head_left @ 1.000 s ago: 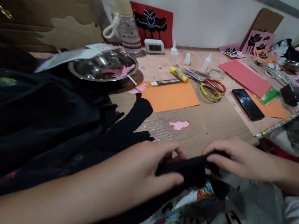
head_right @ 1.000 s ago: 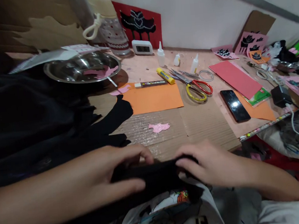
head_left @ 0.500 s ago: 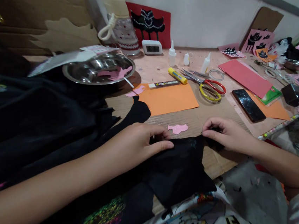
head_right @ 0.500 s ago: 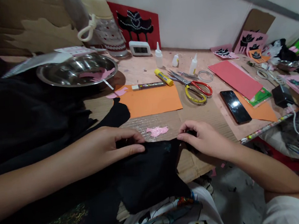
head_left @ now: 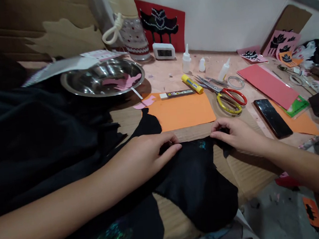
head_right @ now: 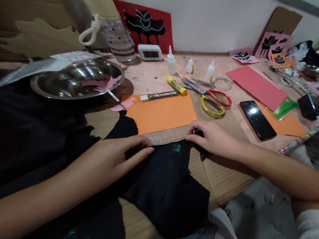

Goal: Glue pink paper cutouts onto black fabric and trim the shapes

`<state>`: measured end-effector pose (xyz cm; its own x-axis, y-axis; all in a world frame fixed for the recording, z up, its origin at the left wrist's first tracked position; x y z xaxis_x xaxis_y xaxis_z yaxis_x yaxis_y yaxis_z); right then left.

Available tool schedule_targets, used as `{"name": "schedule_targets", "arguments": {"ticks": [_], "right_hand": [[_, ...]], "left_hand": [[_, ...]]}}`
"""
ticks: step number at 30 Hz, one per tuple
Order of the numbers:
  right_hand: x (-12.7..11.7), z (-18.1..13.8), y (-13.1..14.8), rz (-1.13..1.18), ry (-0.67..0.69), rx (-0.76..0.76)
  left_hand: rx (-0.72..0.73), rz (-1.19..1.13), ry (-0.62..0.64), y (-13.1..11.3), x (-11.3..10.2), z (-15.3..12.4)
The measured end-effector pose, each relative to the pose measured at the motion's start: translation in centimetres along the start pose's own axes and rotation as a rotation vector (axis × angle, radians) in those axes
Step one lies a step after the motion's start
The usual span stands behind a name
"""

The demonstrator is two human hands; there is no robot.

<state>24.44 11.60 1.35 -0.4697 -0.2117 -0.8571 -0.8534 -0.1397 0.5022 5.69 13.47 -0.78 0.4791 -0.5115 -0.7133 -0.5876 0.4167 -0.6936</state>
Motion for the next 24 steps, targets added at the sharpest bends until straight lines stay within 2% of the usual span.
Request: {"name": "schedule_targets", "arguments": {"ticks": [6, 13, 15, 17, 19, 21, 23, 24], "right_hand": [[0.8, 0.8, -0.1, -0.039, 0.008, -0.035], [1.3, 0.8, 0.1, -0.226, 0.01, -0.085], [0.3, 0.3, 0.4, -0.32, -0.063, -0.137], [-1.5, -0.6, 1.3, -0.398, -0.208, -0.208], [-2.5, -1.9, 2.9, -0.421, -0.29, -0.339], [-1.2, -3.4, 5.2, -0.403, -0.188, -0.558], [1.5, -4.9, 7.1, -0.384, 0.033, -0.737], [2.8, -5.4, 7.5, -0.382, 0.135, -0.765]], "left_hand": [[0.008, 0.068, 0.0, 0.4, 0.3, 0.2], [0.079, 0.229, -0.033, -0.4, 0.5, 0.2], [0.07, 0.302, -0.013, -0.5, 0.6, 0.2], [0.06, 0.349, 0.008, -0.7, 0.7, 0.2], [0.052, 0.355, 0.018, -0.8, 0.8, 0.1], [0.056, 0.343, 0.008, -0.8, 0.7, 0.1], [0.083, 0.337, -0.021, -1.0, 0.3, 0.1], [0.105, 0.344, -0.041, -1.2, 0.1, 0.1]]}}
Point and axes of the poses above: each hand's wrist, its own z-axis towards the middle knuckle, its own x-axis out of the palm, y = z × x, the point moved 10 cm from there along z, towards the middle knuckle, and after that the axes turned 9 degrees about -z, right-handed, at the moved point
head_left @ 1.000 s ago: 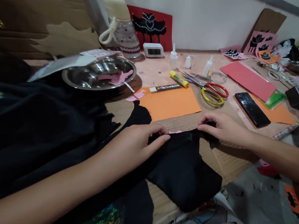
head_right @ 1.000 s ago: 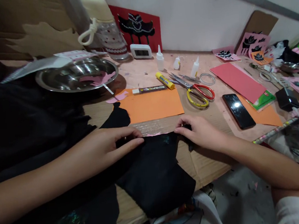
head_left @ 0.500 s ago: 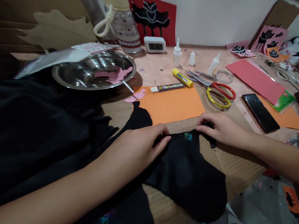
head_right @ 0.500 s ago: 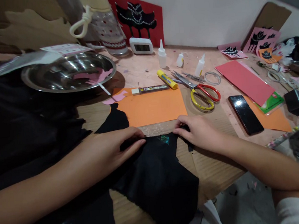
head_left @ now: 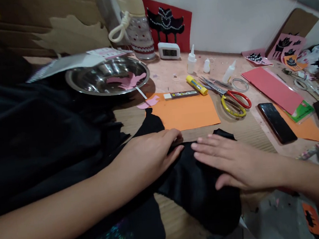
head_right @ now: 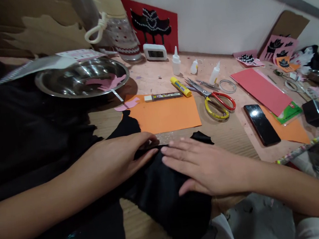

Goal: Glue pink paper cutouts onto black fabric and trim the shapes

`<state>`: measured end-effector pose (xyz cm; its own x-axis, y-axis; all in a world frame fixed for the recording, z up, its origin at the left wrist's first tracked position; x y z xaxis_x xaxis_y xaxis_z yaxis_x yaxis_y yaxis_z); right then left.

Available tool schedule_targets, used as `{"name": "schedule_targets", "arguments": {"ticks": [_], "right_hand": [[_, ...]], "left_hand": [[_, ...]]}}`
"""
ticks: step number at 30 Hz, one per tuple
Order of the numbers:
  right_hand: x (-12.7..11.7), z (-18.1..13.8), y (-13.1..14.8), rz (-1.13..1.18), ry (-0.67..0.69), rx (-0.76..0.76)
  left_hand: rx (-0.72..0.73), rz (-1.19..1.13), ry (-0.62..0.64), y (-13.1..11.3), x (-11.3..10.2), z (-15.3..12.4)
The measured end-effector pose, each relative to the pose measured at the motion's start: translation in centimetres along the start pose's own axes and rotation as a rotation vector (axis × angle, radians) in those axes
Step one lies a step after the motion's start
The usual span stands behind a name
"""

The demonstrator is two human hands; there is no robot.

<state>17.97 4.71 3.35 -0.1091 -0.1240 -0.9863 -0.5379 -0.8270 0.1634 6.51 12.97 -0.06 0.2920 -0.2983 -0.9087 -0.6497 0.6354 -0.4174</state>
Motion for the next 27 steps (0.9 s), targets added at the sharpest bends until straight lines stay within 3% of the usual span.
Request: {"name": "schedule_targets", "arguments": {"ticks": [4, 7, 9, 15, 20, 27], "right_hand": [[3.7, 0.2, 0.8, 0.072, 0.227, 0.041], [4.6, 0.0, 0.7, 0.088, 0.236, 0.034], [4.6, -0.1, 0.6, 0.105, 0.213, 0.027], [4.4, -0.6, 0.1, 0.168, 0.211, 0.065], [4.5, -1.7, 0.0, 0.17, 0.265, 0.099], [3.6, -2.7, -0.2, 0.175, 0.197, 0.144]], "left_hand": [[0.208, 0.152, -0.182, -2.3, -1.8, -0.7], [0.504, 0.299, -0.297, -6.0, -1.5, -3.0], [0.592, 0.352, -0.288, -7.5, 0.0, -4.3], [0.495, 0.412, -0.246, -7.7, 2.7, -5.1], [0.458, 0.444, -0.212, -7.4, 2.8, -5.2], [0.399, 0.371, -0.154, -5.9, 2.6, -4.3]]}}
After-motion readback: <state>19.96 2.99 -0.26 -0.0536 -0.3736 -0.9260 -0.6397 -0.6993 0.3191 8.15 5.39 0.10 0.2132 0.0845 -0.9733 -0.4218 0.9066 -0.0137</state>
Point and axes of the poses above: each hand's wrist, its own z-axis towards the middle knuckle, its own x-axis out of the palm, y = z × x, the point moved 10 cm from there along z, towards the middle knuckle, and after that the axes turned 9 degrees about -z, right-handed, at the moved point
